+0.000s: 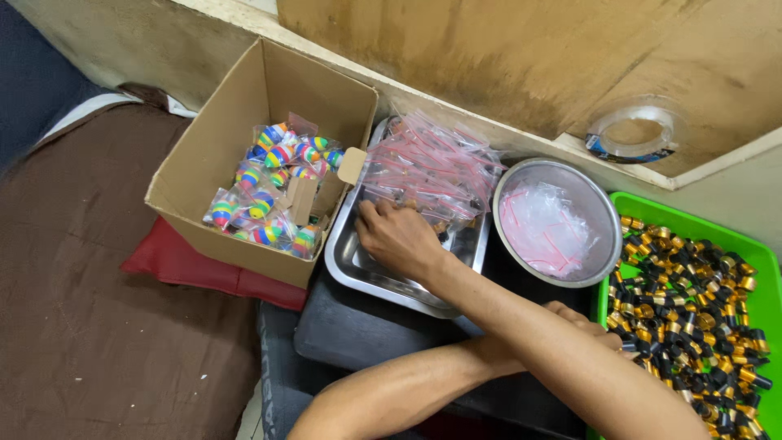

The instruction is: The person takes small black and gold metal parts from a green bin and places them one by one into small plastic bags, then moves the bags to a metal tray.

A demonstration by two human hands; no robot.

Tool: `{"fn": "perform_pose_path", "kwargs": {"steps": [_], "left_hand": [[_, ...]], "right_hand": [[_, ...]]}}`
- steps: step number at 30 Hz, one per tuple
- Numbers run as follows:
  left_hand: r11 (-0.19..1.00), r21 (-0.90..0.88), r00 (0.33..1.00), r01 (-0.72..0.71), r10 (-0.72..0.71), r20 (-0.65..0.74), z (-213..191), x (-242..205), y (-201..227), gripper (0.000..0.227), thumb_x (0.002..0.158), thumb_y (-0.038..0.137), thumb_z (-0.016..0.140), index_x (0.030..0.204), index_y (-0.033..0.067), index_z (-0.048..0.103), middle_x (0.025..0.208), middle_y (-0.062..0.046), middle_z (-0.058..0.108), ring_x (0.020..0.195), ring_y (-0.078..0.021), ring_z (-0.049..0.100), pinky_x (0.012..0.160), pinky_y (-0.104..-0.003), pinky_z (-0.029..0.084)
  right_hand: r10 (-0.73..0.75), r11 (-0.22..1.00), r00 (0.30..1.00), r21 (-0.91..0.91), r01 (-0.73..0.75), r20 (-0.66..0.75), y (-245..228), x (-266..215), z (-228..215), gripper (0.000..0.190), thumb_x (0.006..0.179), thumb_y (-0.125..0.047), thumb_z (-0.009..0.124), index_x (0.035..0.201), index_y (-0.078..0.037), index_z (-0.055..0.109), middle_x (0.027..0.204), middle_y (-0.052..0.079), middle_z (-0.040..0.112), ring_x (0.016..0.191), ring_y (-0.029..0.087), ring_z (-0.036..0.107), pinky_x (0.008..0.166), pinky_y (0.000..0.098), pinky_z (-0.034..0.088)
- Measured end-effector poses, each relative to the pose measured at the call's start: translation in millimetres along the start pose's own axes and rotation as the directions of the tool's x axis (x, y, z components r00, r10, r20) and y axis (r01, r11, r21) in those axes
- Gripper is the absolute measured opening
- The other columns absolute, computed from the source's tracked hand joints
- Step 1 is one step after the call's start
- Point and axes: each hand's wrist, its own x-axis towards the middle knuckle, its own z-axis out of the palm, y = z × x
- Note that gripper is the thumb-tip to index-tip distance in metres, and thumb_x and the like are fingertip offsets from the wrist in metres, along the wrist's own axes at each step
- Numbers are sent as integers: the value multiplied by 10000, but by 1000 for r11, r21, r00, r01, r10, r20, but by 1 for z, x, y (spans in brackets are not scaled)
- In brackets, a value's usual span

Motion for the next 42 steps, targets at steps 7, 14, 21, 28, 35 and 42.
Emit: {"fn": "perform_pose_path", "kwargs": {"steps": [7, 14, 21, 28, 35, 42], "left_hand": [[973, -183, 988, 138, -121, 100, -7, -29, -19, 320, 994, 392, 434, 749, 277, 263, 702, 88, 167, 615, -72, 150, 594, -301, 163], [944, -177, 920, -280, 211, -329, -50, -11, -2, 486, 981, 290, 562, 1398, 41, 559, 1483, -258, 582, 1445, -470, 528, 1267, -621, 391], [968, -68, 918, -243, 207, -339, -96, -13, 14, 374, 994, 277, 665, 672, 108, 577, 542, -60, 550, 496, -308, 606, 357, -446, 293], [964, -62, 920, -260, 228, -320, -99, -15, 12, 349, 984, 265, 679, 697, 115, 551, 542, -44, 535, 485, -278, 589, 390, -417, 306], [964, -55, 932, -260, 236, -276, -91, -18, 10, 297, 966, 280, 674, 731, 115, 602, 569, -96, 598, 520, -314, 622, 399, -454, 335], [958, -97, 931, -268, 232, -281, -92, -18, 8, 281, 923, 219, 687, 695, 89, 587, 564, -103, 580, 500, -320, 602, 401, -450, 335]], "right_hand": [[56, 990, 998, 127, -58, 24, 8, -15, -35, 122, 832, -62, 656, 943, -98, 623, 950, 113, 589, 775, 300, 655, 428, 408, 497], [347, 862, 935, 368, -350, 75, 90, -83, -102, 145, 1021, -257, 609, 1079, -128, 640, 972, 121, 663, 723, 397, 672, 538, 521, 514], [515, 659, 660, 240, -713, 546, 167, -157, -93, 253, 928, -280, 677, 1104, -107, 734, 1009, 107, 782, 942, 411, 703, 792, 487, 503], [469, 611, 647, 308, -729, 601, 160, -179, -44, 355, 886, -332, 732, 1146, -91, 719, 1134, 150, 744, 1033, 364, 677, 881, 454, 493], [487, 638, 706, 342, -690, 515, 143, -165, -22, 407, 876, -373, 721, 1172, -95, 690, 1163, 171, 688, 1077, 388, 635, 924, 468, 484], [539, 644, 541, 98, -759, 646, 132, -141, -23, 421, 958, -492, 588, 1071, -103, 700, 1077, 263, 716, 997, 517, 663, 789, 583, 520]]}}
